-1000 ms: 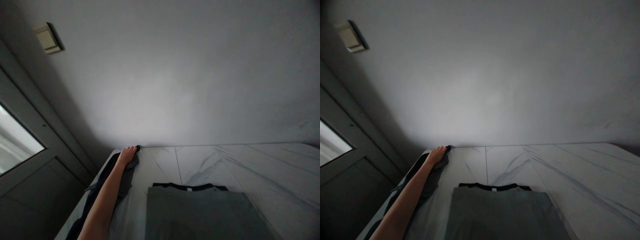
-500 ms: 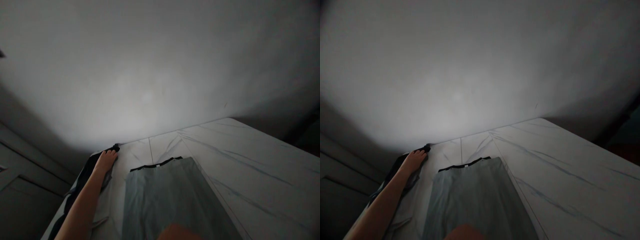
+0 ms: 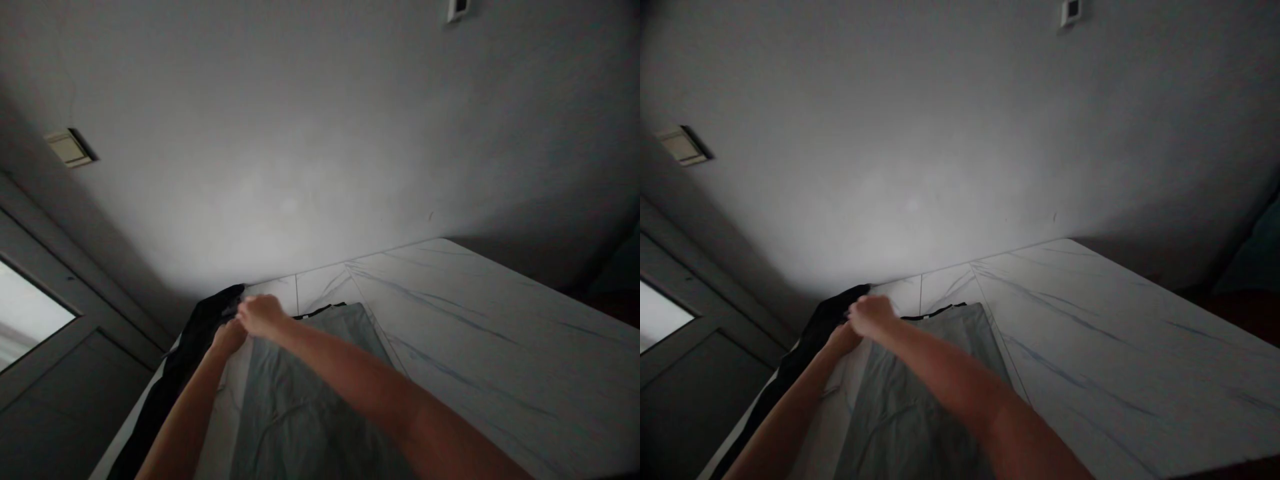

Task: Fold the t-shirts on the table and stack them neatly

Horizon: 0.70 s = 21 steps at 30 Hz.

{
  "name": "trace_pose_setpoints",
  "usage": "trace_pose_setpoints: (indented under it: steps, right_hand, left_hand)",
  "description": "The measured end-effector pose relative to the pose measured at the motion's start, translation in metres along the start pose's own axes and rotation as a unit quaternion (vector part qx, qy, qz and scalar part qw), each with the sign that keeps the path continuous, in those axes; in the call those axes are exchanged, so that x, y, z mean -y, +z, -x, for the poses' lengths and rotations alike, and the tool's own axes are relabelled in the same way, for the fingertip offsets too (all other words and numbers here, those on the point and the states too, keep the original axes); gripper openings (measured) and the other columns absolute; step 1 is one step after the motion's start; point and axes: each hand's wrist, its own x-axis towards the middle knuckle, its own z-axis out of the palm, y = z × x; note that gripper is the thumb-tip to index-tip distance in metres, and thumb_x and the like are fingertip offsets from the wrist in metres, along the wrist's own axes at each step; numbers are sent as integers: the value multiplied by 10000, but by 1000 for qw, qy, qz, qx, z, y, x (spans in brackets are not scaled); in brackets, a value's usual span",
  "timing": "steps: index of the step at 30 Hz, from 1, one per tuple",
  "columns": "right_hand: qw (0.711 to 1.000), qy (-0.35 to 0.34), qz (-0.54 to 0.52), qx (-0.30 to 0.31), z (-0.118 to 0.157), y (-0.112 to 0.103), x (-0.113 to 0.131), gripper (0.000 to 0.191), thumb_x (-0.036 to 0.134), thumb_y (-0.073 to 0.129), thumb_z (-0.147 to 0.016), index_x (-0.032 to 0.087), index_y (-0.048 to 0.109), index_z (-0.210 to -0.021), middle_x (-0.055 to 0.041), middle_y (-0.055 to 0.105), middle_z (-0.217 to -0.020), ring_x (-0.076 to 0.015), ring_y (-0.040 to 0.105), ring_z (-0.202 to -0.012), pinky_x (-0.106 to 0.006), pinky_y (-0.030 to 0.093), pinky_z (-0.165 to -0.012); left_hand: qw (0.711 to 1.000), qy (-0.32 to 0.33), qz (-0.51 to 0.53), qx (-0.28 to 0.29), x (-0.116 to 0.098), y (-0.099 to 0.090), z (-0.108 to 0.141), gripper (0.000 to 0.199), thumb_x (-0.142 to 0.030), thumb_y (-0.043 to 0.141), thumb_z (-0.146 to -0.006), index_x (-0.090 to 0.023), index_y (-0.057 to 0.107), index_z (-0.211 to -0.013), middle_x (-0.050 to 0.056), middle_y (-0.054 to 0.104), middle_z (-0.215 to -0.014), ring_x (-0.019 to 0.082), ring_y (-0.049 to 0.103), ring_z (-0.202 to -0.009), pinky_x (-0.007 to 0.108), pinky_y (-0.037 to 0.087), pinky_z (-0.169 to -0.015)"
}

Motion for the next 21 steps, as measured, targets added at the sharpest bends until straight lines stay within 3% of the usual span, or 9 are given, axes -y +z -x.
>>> trace_pose_setpoints:
  steps: [3,6,9,14,18,20,21]
  right_hand:
    - [992,116,53,1,27,3,-64,205,117,494,-918,92,660,-1034,-169,661,-1110,-276,625,-1037,-381,482,-845]
    - [972,214,93,-1,69,12,-133,219,55,503,-866,86,675,-998,-238,660,-1087,-302,637,-1010,-379,473,-796]
    - [961,252,110,-7,101,22,-175,179,96,584,-828,144,683,-968,-183,677,-1070,-272,633,-998,-337,457,-794]
    - [966,230,104,-61,116,30,-186,159,146,580,-845,206,657,-971,-87,647,-1104,-206,589,-1040,-269,430,-803]
    - [986,109,-50,-114,137,18,-175,83,132,582,-801,192,637,-811,-55,629,-927,-181,600,-879,-272,445,-766]
    - [982,39,-176,-48,157,6,-169,44,194,653,-756,190,625,-723,-35,623,-827,-179,601,-796,-281,461,-733]
    - [971,19,-239,21,167,-1,-167,98,243,700,-726,189,623,-698,-26,627,-791,-181,606,-768,-285,470,-715]
  left_hand:
    - [998,11,54,30,-14,16,1,249,-281,635,-858,-161,624,-1076,60,680,-1055,173,648,-955,337,523,-856]
    - [995,-8,99,21,-26,25,4,269,-187,679,-783,-181,638,-1049,68,704,-1030,180,655,-987,276,482,-866]
    - [990,-44,136,-5,-33,26,7,309,-162,651,-757,-181,629,-1065,71,699,-991,202,657,-944,293,480,-824]
    - [976,-61,203,-43,-38,13,15,225,-137,611,-740,-189,665,-952,61,669,-962,199,622,-934,307,467,-844]
    - [964,-44,260,-38,-23,-16,45,140,-184,624,-737,-182,681,-864,34,660,-882,177,617,-855,291,487,-795]
    - [942,16,332,45,-7,-34,73,71,-228,684,-697,-184,673,-752,3,652,-799,154,615,-783,258,495,-733]
    - [910,64,388,134,1,-41,88,103,-256,722,-670,-184,666,-718,-7,649,-772,146,613,-754,247,496,-705]
